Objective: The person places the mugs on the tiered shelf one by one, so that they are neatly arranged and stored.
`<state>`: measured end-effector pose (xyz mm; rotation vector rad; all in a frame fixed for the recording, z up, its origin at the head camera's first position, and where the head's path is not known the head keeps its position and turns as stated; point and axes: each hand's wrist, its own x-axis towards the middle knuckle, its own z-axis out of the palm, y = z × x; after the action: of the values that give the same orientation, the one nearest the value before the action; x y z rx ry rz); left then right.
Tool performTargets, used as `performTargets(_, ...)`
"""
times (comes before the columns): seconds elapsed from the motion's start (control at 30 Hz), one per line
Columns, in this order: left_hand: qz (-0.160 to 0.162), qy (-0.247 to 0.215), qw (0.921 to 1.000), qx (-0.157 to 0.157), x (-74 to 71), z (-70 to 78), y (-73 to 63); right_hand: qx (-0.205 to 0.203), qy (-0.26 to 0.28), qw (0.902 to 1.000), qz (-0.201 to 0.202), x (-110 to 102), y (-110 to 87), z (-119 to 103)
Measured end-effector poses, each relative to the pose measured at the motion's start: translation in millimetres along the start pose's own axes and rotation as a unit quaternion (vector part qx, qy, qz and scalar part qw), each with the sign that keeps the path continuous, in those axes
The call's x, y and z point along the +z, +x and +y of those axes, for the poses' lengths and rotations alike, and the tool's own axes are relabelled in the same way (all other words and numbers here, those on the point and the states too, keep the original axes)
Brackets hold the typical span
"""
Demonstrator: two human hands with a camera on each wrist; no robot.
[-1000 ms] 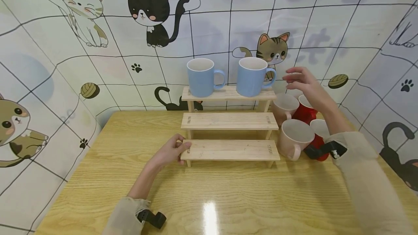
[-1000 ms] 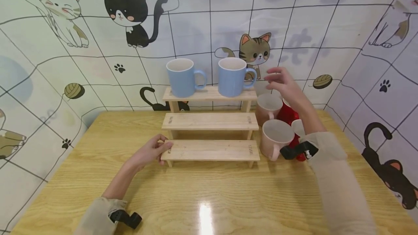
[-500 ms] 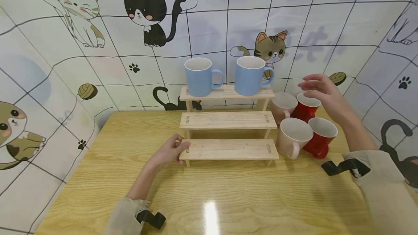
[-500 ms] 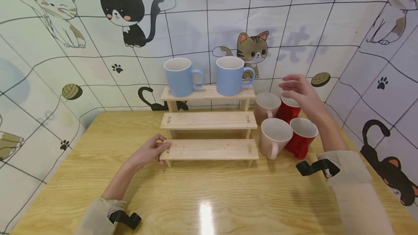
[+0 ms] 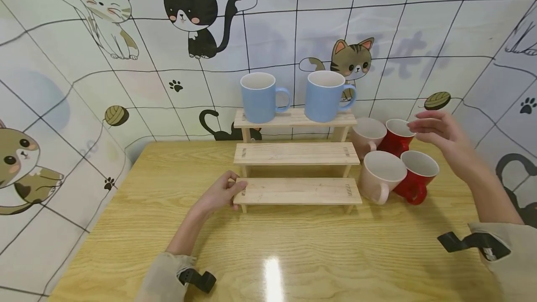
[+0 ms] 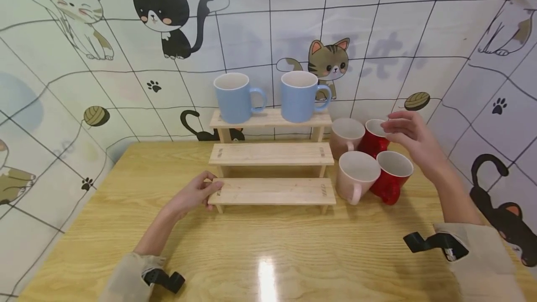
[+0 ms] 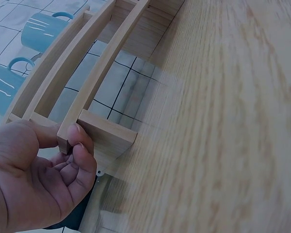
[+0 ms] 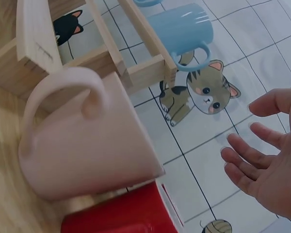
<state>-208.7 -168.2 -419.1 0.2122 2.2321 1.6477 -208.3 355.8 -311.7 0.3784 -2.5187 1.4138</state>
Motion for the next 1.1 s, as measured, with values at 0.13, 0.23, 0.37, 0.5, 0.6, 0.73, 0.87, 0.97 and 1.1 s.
performTargets(0.13,0.003,-0.002,1.0,-0.004,-0.5,0.5,-0.4,0.021,-0.023,0.9995,0.004,-8.9,-17.0,7.5)
performTargets(0.23,0.002,-0.002,1.0,-0.003,-0.5,0.9,-0.6,0.031,-0.038,0.9988,0.008,-14.2,-29.3,16.1)
performTargets(0.37,0.001,-0.003,1.0,-0.001,-0.9,1.3,-1.2,0.049,-0.052,0.9974,0.01,-17.8,-43.5,27.9)
performTargets(0.5,-0.003,-0.007,1.0,-0.001,-1.4,1.3,-1.5,0.066,-0.064,0.9957,-0.001,-19.3,-57.3,37.1)
performTargets(0.6,-0.005,-0.008,1.0,-0.001,-1.6,1.0,-1.4,0.063,-0.068,0.9957,-0.009,-20.1,-65.7,44.5)
performTargets(0.73,-0.003,-0.007,1.0,-0.002,-1.5,1.1,-1.1,0.052,-0.06,0.9968,-0.011,-19.2,-71.4,53.3)
performTargets(0.87,-0.002,-0.005,1.0,-0.005,-1.1,1.8,-1.0,0.047,-0.053,0.9975,-0.003,-17.1,-74.4,58.9)
performTargets(0.97,-0.004,-0.002,1.0,-0.006,-1.2,3.2,-1.9,0.058,-0.049,0.9971,0.009,-16.5,-77.1,61.7)
performTargets(1.1,-0.006,0.001,1.0,-0.002,-1.6,4.7,-2.8,0.082,-0.043,0.9956,0.012,-15.9,-81.2,65.5)
